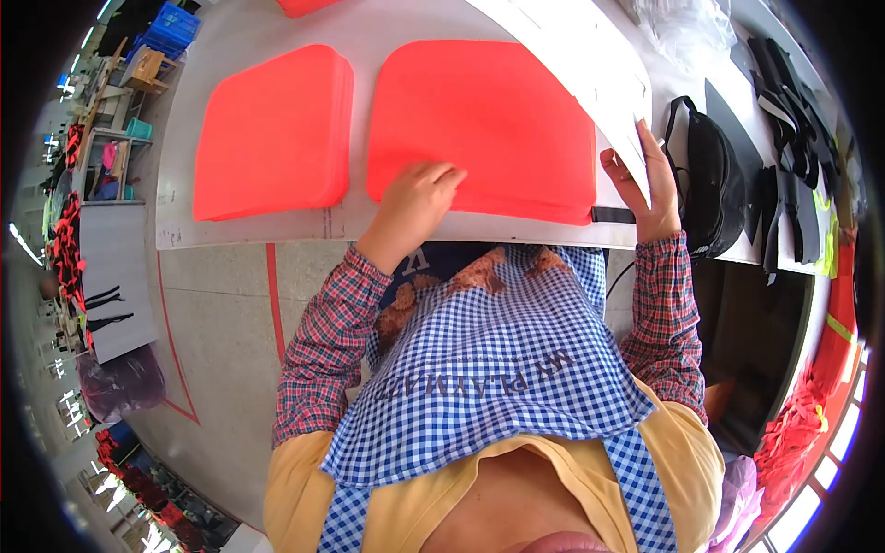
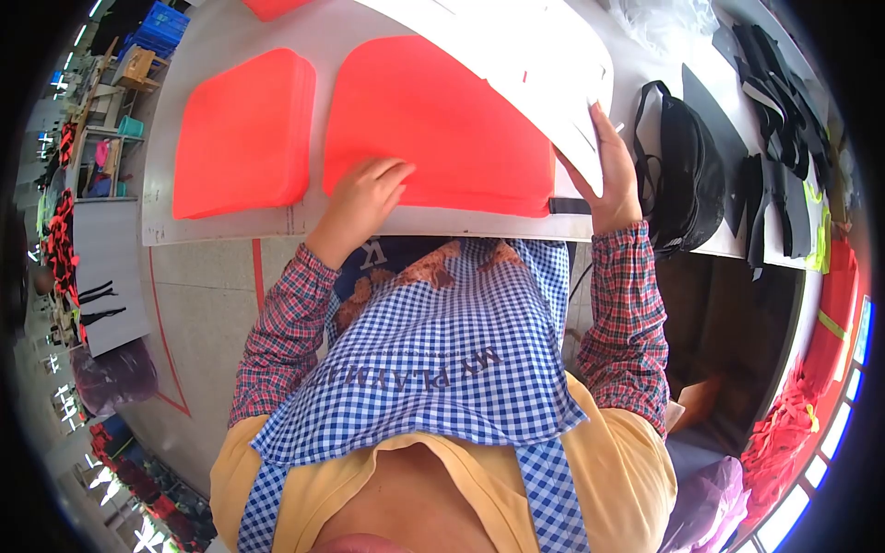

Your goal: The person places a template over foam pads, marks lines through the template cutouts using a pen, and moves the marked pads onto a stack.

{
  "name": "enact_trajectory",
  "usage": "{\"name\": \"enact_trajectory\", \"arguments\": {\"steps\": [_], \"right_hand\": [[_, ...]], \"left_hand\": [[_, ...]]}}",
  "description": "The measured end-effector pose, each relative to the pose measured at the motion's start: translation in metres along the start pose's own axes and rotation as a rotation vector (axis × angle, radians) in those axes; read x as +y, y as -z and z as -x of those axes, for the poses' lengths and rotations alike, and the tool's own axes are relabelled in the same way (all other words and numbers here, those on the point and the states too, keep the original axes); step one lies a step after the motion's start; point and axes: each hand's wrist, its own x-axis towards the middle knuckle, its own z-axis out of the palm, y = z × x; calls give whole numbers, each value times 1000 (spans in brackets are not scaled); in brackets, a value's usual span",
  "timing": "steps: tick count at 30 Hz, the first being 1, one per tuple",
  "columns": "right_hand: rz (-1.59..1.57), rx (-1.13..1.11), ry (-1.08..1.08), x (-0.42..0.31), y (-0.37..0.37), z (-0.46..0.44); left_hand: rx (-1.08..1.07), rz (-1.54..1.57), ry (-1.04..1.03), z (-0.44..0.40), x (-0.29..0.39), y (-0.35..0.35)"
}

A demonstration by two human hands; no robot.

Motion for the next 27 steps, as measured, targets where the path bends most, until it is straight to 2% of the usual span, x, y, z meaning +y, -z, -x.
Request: {"name": "enact_trajectory", "arguments": {"steps": [3, 6, 9, 12, 13, 16, 17, 20, 21, 23, 27], "right_hand": [[11, 66, 27, -6, -6, 4], [-14, 90, 65, -8, -3, 5], [-52, 49, 97, -10, 6, -1], [-78, 39, 125, -14, 9, -1], [-68, 52, 136, -14, 8, 0], [-108, 151, 151, -20, -5, 6], [-133, 192, 153, -22, -9, 7], [-137, 191, 157, -23, -5, 10], [-117, 186, 160, -22, -6, 11], [-83, 171, 164, -20, -9, 13], [75, 128, 119, -6, -2, -1]], "left_hand": [[231, -312, 269, 8, 6, 12], [596, 45, 529, 10, -5, -1], [762, 1124, 704, -3, 10, -13], [616, 1006, 782, -9, 23, -29], [590, 1163, 469, -17, 23, -27], [765, 1195, 638, -25, 14, -37], [847, 1292, 710, -24, 6, -34], [1114, 1107, 675, -23, -34, 12], [1202, 1254, 650, -17, -53, 29], [1278, 1083, 808, 3, -83, 75], [1411, 1028, 713, 51, -132, 137]]}}
